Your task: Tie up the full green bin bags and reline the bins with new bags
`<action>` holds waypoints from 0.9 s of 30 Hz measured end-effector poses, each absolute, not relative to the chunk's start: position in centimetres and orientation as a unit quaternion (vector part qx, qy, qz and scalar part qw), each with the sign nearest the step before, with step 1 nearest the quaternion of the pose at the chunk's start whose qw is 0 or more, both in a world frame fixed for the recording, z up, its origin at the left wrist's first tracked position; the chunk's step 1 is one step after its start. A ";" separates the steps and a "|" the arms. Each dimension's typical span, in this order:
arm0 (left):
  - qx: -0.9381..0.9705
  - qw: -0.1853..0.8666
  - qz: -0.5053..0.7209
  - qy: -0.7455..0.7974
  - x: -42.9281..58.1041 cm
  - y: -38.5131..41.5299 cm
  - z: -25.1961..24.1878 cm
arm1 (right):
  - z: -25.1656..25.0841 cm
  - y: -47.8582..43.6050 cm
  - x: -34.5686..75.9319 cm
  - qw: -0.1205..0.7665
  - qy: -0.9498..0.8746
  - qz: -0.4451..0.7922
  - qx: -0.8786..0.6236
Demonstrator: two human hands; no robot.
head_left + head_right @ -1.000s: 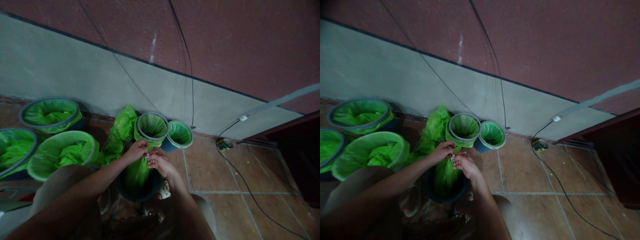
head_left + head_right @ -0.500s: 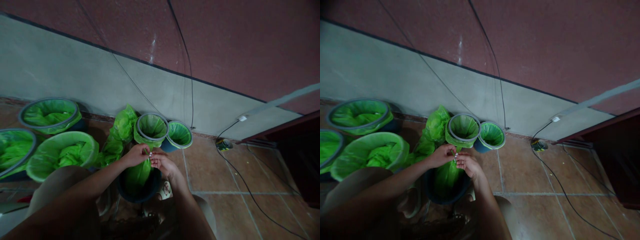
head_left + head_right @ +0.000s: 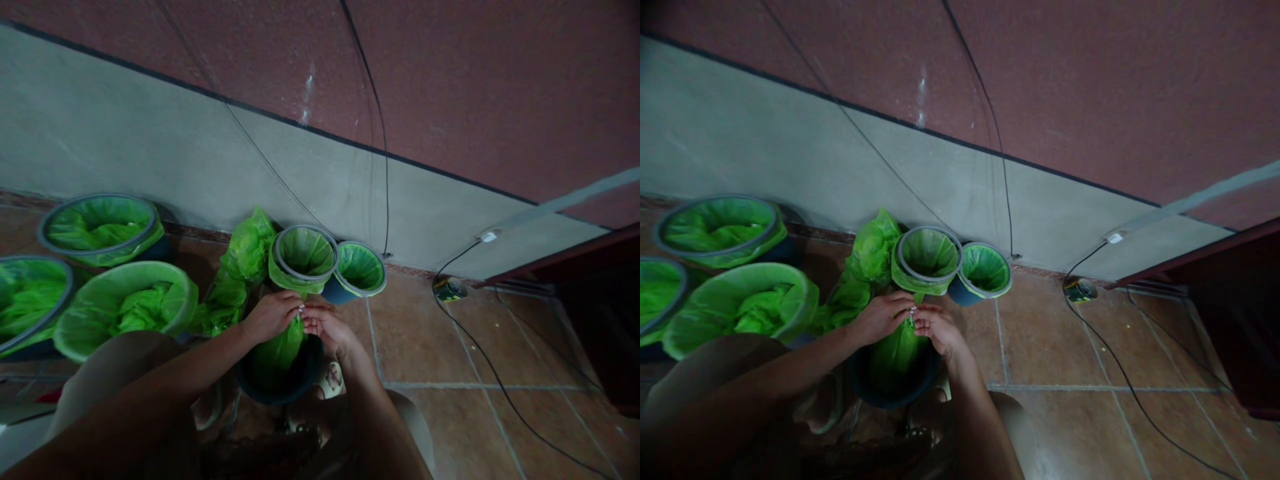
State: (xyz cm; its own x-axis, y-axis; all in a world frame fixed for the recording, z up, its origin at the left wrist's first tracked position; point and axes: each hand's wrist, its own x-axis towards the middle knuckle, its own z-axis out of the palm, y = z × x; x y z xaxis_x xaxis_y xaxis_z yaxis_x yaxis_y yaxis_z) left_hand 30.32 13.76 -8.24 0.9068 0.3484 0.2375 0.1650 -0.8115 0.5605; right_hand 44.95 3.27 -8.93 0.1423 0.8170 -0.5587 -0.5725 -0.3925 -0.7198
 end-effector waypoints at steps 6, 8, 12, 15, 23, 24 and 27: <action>0.958 0.182 0.146 0.166 30.1 13.2 -7.9 | -9.3 3.4 44.7 0.544 -0.095 0.653 -0.518; 0.955 0.175 0.156 0.180 30.1 13.3 -7.9 | -9.1 3.5 44.6 0.548 -0.094 0.649 -0.519; 0.946 0.175 0.171 0.213 30.2 13.7 -8.1 | -8.8 3.6 44.4 0.558 -0.097 0.632 -0.529; 0.944 0.183 0.174 0.212 30.2 13.8 -8.2 | -8.8 3.5 44.3 0.565 -0.092 0.628 -0.527; 0.946 0.186 0.167 0.207 30.1 13.5 -8.6 | -9.0 3.6 44.6 0.562 -0.080 0.637 -0.522; 0.948 0.184 0.159 0.206 30.1 13.4 -8.5 | -9.0 3.6 44.6 0.558 -0.084 0.630 -0.533; 0.957 0.169 0.134 0.192 30.0 13.4 -8.4 | -9.0 3.7 44.4 0.542 -0.115 0.592 -0.586</action>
State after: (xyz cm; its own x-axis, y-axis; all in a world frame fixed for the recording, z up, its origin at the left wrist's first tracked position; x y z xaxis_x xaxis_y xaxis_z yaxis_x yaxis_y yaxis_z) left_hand 30.01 13.37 -8.42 0.8900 0.4135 0.1922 0.3226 -0.8688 0.3758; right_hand 44.41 3.70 -8.98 0.2729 0.7756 -0.5692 -0.5070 -0.3869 -0.7702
